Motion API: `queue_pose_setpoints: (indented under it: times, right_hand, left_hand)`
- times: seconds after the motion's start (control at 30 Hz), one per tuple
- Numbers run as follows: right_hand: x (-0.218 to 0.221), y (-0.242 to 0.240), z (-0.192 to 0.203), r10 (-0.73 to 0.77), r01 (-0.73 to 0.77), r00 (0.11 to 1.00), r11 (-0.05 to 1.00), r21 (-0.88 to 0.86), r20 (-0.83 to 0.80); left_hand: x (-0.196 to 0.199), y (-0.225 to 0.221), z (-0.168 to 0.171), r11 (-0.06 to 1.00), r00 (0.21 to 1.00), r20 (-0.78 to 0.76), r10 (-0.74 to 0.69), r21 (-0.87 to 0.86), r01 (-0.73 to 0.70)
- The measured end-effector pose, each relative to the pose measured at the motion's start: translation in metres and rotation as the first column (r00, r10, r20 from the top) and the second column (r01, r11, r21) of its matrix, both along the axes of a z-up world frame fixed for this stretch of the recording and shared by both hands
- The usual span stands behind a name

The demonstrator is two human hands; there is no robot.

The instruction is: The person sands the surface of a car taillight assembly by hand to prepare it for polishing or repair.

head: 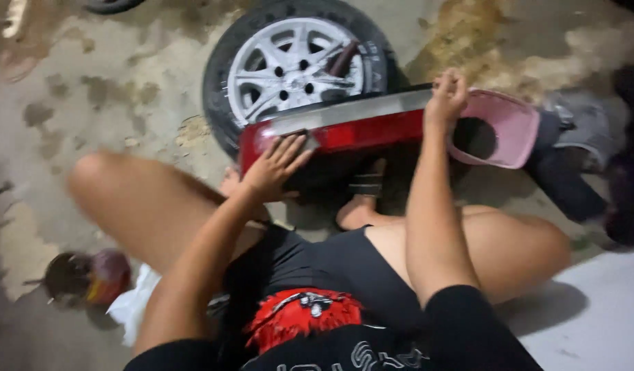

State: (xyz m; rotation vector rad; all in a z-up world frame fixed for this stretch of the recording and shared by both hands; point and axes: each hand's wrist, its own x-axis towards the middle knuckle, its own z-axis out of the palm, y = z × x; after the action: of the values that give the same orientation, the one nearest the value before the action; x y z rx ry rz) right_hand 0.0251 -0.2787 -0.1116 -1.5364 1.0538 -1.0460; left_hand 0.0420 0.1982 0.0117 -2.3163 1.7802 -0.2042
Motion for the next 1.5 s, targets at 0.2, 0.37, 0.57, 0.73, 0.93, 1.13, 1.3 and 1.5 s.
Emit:
queue_pose_setpoints:
  times: [0.2, 0.37, 0.57, 0.73, 0.93, 1.13, 1.3, 1.5]
  right_hand:
    - [-0.03, 0.02, 0.048, -0.072, 0.07, 0.997, 0.994, 0.088, 0.013]
    - [-0.043, -0.002, 0.035, -0.145, -0.17, 0.858, 0.826, 0.538, 0.493]
    - [-0.052, -0.012, 0.025, -0.174, -0.317, 0.777, 0.722, 0.615, 0.605]
    - [-0.033, 0.004, 0.044, 0.006, -0.334, 0.866, 0.752, 0.568, 0.501]
    - [-0.015, 0.034, 0.083, 0.376, -0.364, 0.926, 0.917, 0.161, -0.046]
    - [-0.022, 0.057, 0.076, 0.374, -0.469, 0.702, 0.883, 0.002, -0.606]
    - [0.011, 0.01, -0.03, 0.283, -0.466, 0.726, 0.873, -0.146, -0.627]
    - [-0.038, 0.01, 0.017, 0.269, -0.37, 0.459, 0.924, 0.093, -0.846]
  left_hand:
    - [-0.007, -0.04, 0.025, 0.992, 0.994, 0.033, -0.102, 0.078, 0.099]
    - [-0.016, -0.123, 0.004, 0.989, 0.99, -0.064, -0.125, 0.067, 0.129]
    - [-0.045, -0.22, 0.004, 0.979, 0.996, -0.074, -0.053, 0.191, 0.066]
    - [-0.051, -0.246, -0.001, 0.964, 0.993, -0.1, 0.058, 0.263, -0.03]
    - [-0.037, -0.22, -0.011, 0.987, 0.995, -0.066, -0.07, 0.138, 0.078]
    - [-0.017, -0.214, -0.031, 0.983, 0.993, -0.059, -0.101, 0.15, 0.109]
    - [0.01, -0.211, -0.053, 0.989, 0.984, -0.124, -0.128, 0.06, 0.136]
    - [-0.007, -0.196, -0.057, 0.936, 0.935, -0.05, -0.351, 0.009, 0.352]
